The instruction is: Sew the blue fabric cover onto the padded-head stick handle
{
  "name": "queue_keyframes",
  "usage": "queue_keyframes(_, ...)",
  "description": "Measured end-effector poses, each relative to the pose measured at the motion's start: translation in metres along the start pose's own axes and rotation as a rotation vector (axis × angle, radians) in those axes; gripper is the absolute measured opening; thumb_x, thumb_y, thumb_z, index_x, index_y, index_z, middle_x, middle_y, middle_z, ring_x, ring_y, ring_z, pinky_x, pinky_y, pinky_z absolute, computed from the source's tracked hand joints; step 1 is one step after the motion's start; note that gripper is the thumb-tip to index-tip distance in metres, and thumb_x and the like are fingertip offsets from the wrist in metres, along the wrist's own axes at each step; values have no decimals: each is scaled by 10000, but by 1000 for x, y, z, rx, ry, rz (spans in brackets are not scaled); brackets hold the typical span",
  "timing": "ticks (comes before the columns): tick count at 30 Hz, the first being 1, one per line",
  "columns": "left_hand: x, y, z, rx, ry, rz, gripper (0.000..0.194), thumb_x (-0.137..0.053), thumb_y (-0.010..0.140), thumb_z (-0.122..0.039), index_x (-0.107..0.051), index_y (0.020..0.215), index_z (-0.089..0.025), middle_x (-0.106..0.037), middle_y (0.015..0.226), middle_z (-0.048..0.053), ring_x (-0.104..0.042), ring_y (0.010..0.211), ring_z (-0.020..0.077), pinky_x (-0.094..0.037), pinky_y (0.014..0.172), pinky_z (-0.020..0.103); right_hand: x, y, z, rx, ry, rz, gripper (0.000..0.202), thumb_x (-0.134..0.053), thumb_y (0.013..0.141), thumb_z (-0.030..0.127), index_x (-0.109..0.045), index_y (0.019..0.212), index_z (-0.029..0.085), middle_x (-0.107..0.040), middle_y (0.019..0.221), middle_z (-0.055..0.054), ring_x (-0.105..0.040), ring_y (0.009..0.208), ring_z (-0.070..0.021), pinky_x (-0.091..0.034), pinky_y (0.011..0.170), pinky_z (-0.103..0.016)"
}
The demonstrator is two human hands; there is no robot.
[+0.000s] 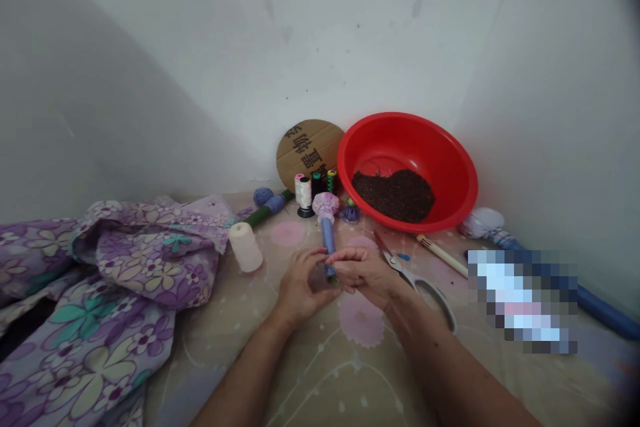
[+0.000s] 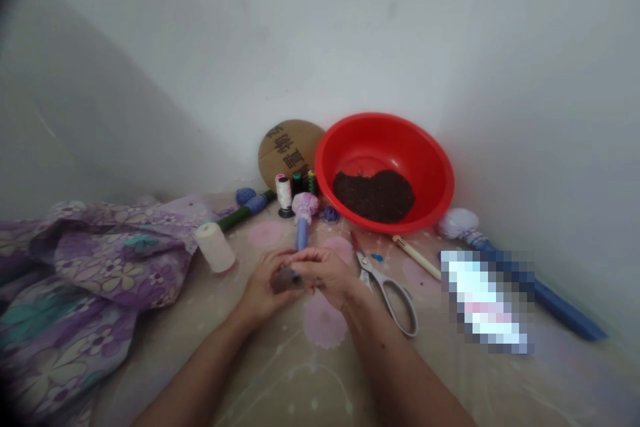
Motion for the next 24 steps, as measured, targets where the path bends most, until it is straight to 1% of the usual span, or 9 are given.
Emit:
queue_keyframes(2,-1,1,-1,-45,58,15,450,-657,564,-359,-558,984,-234,-521,1092,69,-410,1037,242,-321,870,386,-4,-1,-1,-6,26,42,200,-645,599,235,-612,771,138,-366,403,91,-247,345,-17,-230,364,-176)
queue_keyframes(5,-1,4,4,-46,100,62,382,-612,625,-348,-562,986,-236,-540,1086,67,-407,1043,233,-294,888,399,-5,-1,1,-6,5,60,167,-644,594,230,-595,728,143,-384,423,87,-264,348,-17,-245,366,-176)
queue_keyframes(10,1,7,5,-91,110,111,315,-584,657,-282,-579,970,-243,-529,1135,58,-396,1075,231,-245,921,404,-1,-3,4,9,-162,37,138,-628,590,216,-566,685,139,-457,514,56,-350,389,-31,-252,378,-176)
queue_keyframes(14,-1,8,5,-181,108,199,289,-554,675,-238,-590,961,-268,-589,1048,39,-448,1024,217,-204,939,404,4,-2,4,8,-314,38,132,-605,577,211,-508,648,156,-428,523,62,-347,420,-46,-269,394,-179)
queue_keyframes(16,-1,7,8,-198,140,215,299,-575,650,-240,-597,948,-267,-600,1023,37,-460,991,219,-219,923,404,8,0,6,48,-496,-28,124,-573,571,181,-453,602,169,-397,504,69,-339,432,-55,-263,405,-181)
queue_keyframes(18,-2,6,12,-207,164,216,303,-596,624,-232,-605,925,-262,-599,1022,32,-456,976,218,-249,898,392,12,0,11,150,-798,-155,106,-524,564,141,-422,556,172,-389,498,63,-346,458,-66,-258,435,-189)
queue_keyframes(21,-3,5,15,-201,169,212,281,-597,617,-220,-613,894,-263,-598,1021,27,-446,971,216,-276,869,381,12,-4,21,330,-1275,-380,70,-478,572,126,-445,531,172,-424,510,40,-372,499,-87,-246,481,-212)
queue_keyframes(22,-4,4,16,-197,167,213,279,-597,618,-226,-613,894,-261,-597,1023,29,-442,972,218,-281,864,380,10,-5,23,369,-1386,-436,61,-473,586,135,-462,540,174,-442,517,31,-384,506,-94,-243,489,-220)
queue_keyframes(24,-4,4,16,-191,159,218,282,-601,622,-254,-611,904,-253,-594,1030,36,-436,976,221,-285,862,376,7,-7,24,426,-1517,-510,50,-470,616,160,-496,579,182,-484,538,16,-415,523,-108,-243,501,-228)
Point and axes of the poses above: each hand's wrist, its own y-axis towards the middle knuckle, its own x-axis out of the back of the hand, z = x × y, the point moved 3 cm from there along y, towards the middle knuckle
